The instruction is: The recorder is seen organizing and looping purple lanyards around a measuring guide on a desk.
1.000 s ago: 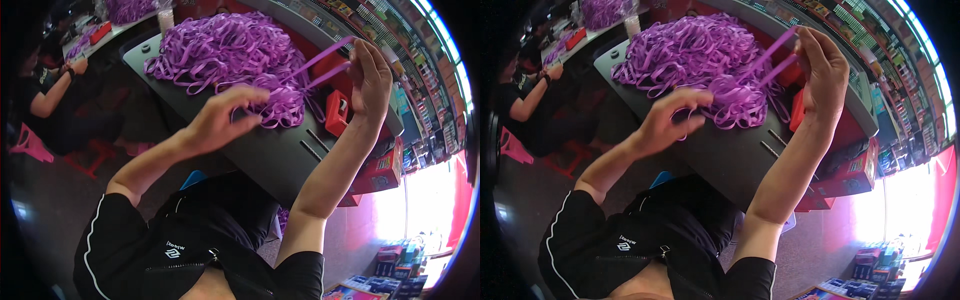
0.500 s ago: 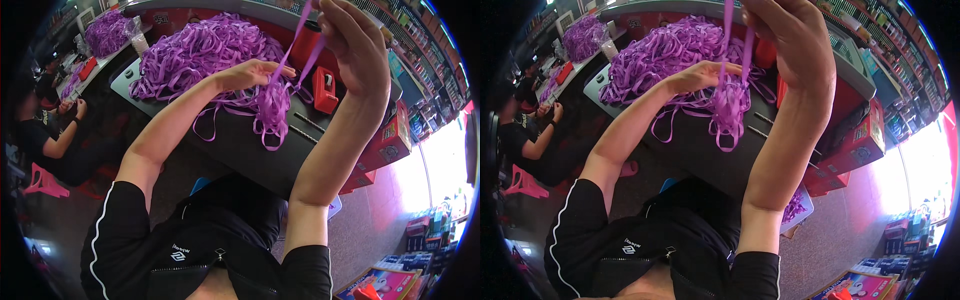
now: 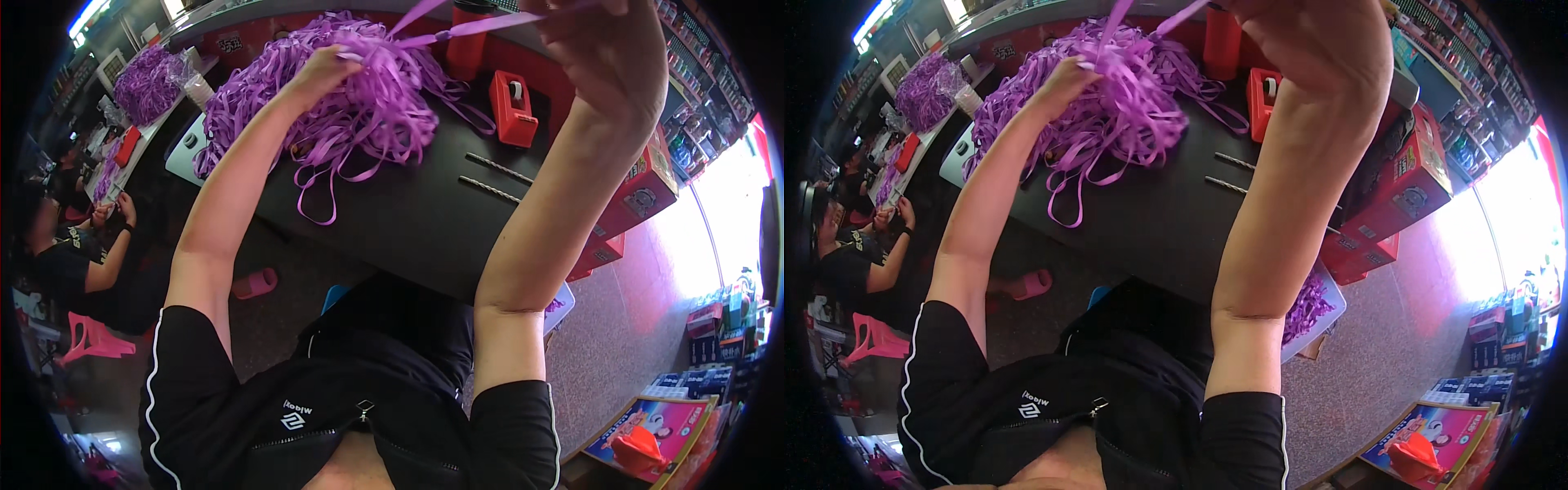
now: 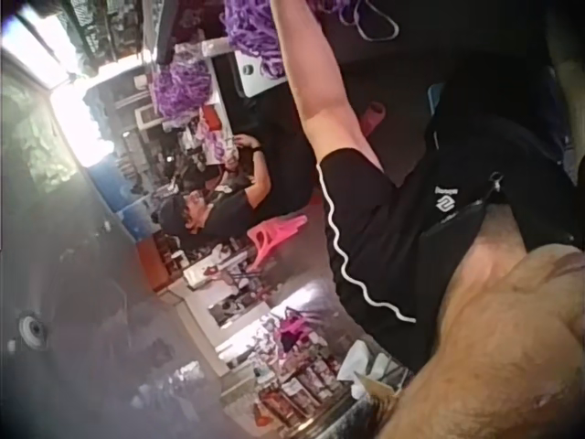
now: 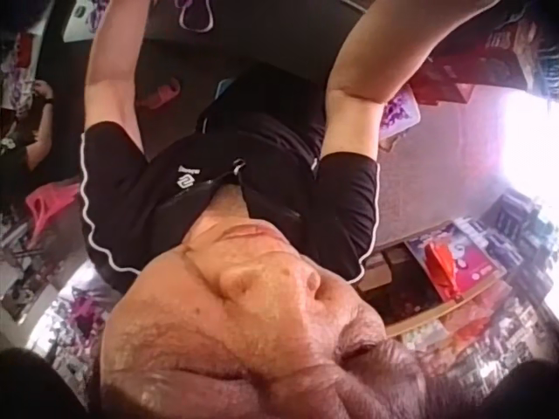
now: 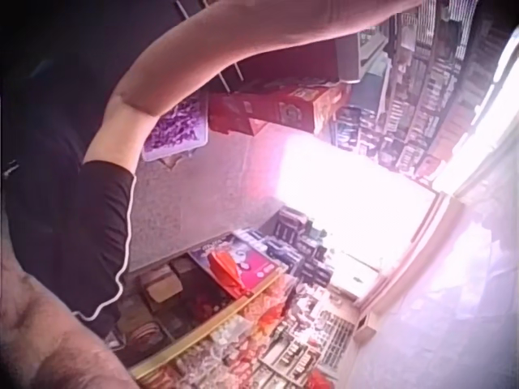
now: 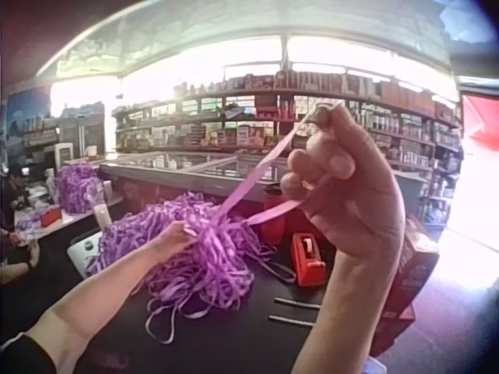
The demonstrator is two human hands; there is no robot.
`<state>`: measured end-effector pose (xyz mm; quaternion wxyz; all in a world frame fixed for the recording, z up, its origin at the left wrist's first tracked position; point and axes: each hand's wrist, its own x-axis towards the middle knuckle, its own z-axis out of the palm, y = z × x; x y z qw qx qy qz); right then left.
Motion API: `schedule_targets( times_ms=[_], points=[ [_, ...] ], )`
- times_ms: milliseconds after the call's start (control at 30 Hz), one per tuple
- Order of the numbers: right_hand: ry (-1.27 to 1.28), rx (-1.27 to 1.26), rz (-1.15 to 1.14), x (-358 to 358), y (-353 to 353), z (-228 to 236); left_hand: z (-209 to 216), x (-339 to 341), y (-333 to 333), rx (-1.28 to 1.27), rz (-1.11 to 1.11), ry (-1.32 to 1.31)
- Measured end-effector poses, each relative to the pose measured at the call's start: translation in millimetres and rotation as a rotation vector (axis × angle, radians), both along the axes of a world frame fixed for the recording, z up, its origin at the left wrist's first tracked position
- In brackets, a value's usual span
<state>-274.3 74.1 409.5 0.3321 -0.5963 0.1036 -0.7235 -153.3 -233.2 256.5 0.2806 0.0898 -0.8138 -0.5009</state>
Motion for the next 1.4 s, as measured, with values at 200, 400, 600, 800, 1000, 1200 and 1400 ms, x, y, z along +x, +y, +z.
schedule_targets(
  times_ms=[200, 400, 600, 800, 1000, 1200, 1400],
  points=[
    [-0.133, 0.004, 0.168, -8, 15, 4, -12, 17, -12, -0.061, 0.467, 0.083],
    [0.108, -0.226, 0.186, -42, 36, 11, -23, 20, -10, -0.863, 0.479, 0.123],
    [-0.164, -0.294, -0.081, -38, 47, 8, -21, 8, -59, -0.316, 0.543, 0.013],
    [-0.215, -0.124, -0.333, -108, 127, 16, 33, 15, -15, -0.294, 0.129, -0.344],
    [0.054, -0.072, -0.344, -48, 57, 1, 59, 34, 17, -0.747, 0.318, -0.349],
    [0.113, -0.244, 0.11, -30, 35, 2, 52, 3, 134, -0.442, -0.476, -0.102],
    [0.1, -0.255, 0.057, -42, 41, 2, 36, -27, 152, -0.441, -0.632, -0.363]
  ],
)
